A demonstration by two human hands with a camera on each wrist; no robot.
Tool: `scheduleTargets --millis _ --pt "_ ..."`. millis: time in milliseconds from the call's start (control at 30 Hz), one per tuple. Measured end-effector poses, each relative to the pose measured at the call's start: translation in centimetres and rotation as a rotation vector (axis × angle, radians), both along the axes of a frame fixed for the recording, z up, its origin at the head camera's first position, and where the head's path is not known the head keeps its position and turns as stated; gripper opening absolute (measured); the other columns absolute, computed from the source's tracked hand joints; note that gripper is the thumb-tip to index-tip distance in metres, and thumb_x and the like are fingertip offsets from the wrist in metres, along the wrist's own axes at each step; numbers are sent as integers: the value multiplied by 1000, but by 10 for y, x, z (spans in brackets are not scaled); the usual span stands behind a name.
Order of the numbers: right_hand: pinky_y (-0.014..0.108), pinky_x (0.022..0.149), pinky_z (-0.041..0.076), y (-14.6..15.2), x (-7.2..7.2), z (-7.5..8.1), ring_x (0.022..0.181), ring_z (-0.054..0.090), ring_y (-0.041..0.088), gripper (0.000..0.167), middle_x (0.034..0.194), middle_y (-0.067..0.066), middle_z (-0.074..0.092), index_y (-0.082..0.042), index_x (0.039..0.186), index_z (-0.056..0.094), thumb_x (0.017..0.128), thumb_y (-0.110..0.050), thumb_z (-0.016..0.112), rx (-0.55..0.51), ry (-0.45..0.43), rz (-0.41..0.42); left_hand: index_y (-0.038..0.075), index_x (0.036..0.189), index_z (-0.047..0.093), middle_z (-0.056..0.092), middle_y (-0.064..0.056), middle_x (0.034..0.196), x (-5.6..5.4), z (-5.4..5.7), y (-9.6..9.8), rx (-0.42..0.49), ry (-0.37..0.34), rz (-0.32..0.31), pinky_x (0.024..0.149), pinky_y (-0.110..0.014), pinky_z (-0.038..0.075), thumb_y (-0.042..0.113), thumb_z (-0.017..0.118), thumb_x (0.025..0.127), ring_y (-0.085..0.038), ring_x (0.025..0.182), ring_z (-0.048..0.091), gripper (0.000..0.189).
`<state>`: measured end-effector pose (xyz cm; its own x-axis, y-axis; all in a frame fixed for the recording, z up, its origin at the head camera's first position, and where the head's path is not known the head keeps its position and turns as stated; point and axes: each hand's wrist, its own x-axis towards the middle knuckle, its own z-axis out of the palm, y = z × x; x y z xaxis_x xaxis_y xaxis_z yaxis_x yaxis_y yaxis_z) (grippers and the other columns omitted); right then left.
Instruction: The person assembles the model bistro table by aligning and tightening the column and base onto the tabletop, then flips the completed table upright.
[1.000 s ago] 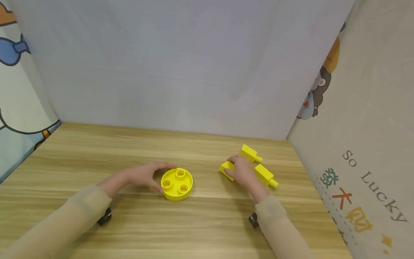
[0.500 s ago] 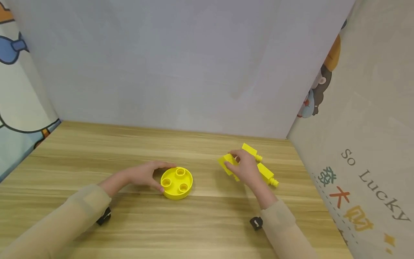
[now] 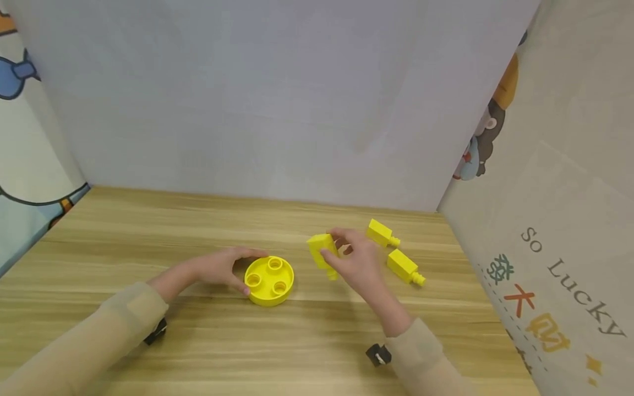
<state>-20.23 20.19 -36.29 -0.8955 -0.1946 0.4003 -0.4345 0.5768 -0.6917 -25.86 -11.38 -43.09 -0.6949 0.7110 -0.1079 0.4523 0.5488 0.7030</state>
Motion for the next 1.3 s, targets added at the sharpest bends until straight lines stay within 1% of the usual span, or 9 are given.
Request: scheduleTargets --millis 100,200,333,400,500,633,833,1100,1300 --pt "30 74 53 -8 4 -4 91 60 17 37 102 8 66 -3 116 64 83 -14 73 -82 4 53 13 143 41 41 -7 146 0 -2 0 -1 0 1 113 -48 23 41 83 68 -29 137 32 90" --pt "36 77 54 -19 12 0 94 60 20 36 105 14 65 3 116 61 83 -6 71 -145 -22 100 12 143 41 41 -7 146 0 -4 0 4 -2 0 113 -48 23 41 83 68 -28 137 32 90" --pt "37 81 54 -28 14 -7 94 61 20 36 108 15 65 3 116 61 82 -2 71 -205 -44 149 13 143 40 40 -6 147 2 -5 0 0 -13 6 113 -48 22 41 83 68 -28 137 31 90" --pt "36 82 54 -28 10 -18 95 62 17 36 109 13 65 -1 116 61 81 -4 72 -239 -50 184 13 143 40 40 -6 147 2 -6 0 -6 -9 8 113 -48 23 42 82 69 -28 137 31 90" --pt "37 83 54 -30 12 -23 98 62 16 38 113 14 63 1 116 60 80 0 72 -271 -62 249 14 143 40 40 -5 147 2 -6 1 -16 -3 8 113 -48 23 42 82 69 -27 137 32 89" --pt "42 84 53 -33 15 -26 103 61 23 40 115 19 61 6 116 57 79 8 70 -276 -88 300 12 143 41 41 -7 146 2 -5 3 -4 1 -2 112 -49 23 42 82 70 -29 136 33 89" --pt "41 88 52 -40 16 -26 109 58 35 40 117 23 58 10 117 55 79 12 68 -267 -151 317 12 143 41 41 -7 146 0 -6 2 1 14 -4 112 -49 24 42 82 70 -28 136 34 89" --pt "30 88 52 -41 9 -40 110 58 31 39 117 19 59 3 115 57 79 7 70 -247 -183 357 12 144 39 41 -6 146 0 -4 3 9 0 5 112 -49 24 43 82 69 -27 136 34 91" --pt "32 88 52 -41 5 -43 111 58 32 39 117 17 59 3 116 57 80 3 71 -212 -219 403 13 144 38 40 -6 147 0 -3 2 -1 -15 22 113 -49 23 43 81 70 -27 137 32 91"
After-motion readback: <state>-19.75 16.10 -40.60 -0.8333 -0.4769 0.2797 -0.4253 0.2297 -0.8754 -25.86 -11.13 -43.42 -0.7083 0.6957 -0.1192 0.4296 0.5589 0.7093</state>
